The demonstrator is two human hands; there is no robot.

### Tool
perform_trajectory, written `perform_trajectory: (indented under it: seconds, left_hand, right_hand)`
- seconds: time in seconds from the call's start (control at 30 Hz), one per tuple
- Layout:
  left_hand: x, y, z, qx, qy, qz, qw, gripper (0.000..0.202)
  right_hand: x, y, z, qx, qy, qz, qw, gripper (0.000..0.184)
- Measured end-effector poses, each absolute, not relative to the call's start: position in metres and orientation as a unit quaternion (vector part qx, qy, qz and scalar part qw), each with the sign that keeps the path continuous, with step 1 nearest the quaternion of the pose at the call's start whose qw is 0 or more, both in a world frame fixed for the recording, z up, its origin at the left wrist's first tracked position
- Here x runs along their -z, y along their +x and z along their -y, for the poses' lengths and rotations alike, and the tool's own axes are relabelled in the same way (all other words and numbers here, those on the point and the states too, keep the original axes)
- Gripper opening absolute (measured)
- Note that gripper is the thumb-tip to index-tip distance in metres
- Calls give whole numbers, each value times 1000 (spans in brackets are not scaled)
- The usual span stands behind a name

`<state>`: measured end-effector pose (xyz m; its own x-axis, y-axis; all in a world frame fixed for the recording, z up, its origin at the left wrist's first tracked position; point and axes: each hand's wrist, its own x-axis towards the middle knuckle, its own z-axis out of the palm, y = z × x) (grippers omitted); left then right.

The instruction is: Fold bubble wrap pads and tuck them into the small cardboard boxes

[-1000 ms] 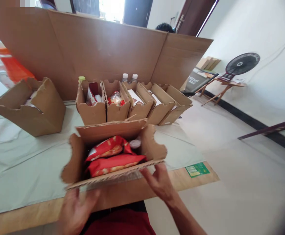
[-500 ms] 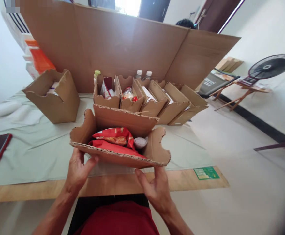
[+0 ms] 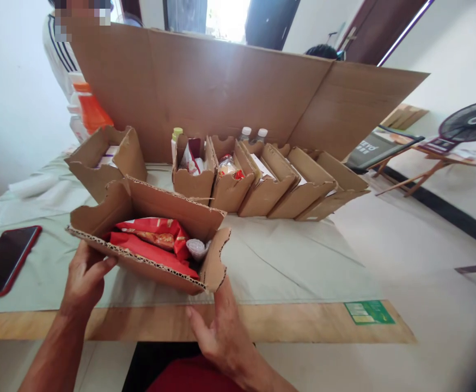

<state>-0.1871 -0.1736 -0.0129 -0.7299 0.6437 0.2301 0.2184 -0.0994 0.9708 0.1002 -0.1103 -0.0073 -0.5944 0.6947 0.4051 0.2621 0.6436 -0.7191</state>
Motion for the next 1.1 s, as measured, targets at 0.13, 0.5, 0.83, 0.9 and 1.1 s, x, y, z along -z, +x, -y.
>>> perform_trajectory:
  seconds: [0.13,0.5,0.83,0.9,1.1]
  left_hand:
    - [6,-218,151,-637,353,-665,168,51]
    - [39,-116,191,-586,346,-711,175,64]
    - [28,-159,164,-488,421,-754,128,58]
    - [28,-163,158,-494,424,-750,117,48]
    - [27,-165,145,-503,459,-727,91,39]
  right_hand:
    - [26,105,116,-321,-219,863,322,89]
    - [43,73,20,-386,-250,859,223,38]
    - [45,30,7,-305,-201,899,240,46]
    - [46,27,1,-296,-190,904,242,47]
    - [52,29,-9,-299,-189,887,298,39]
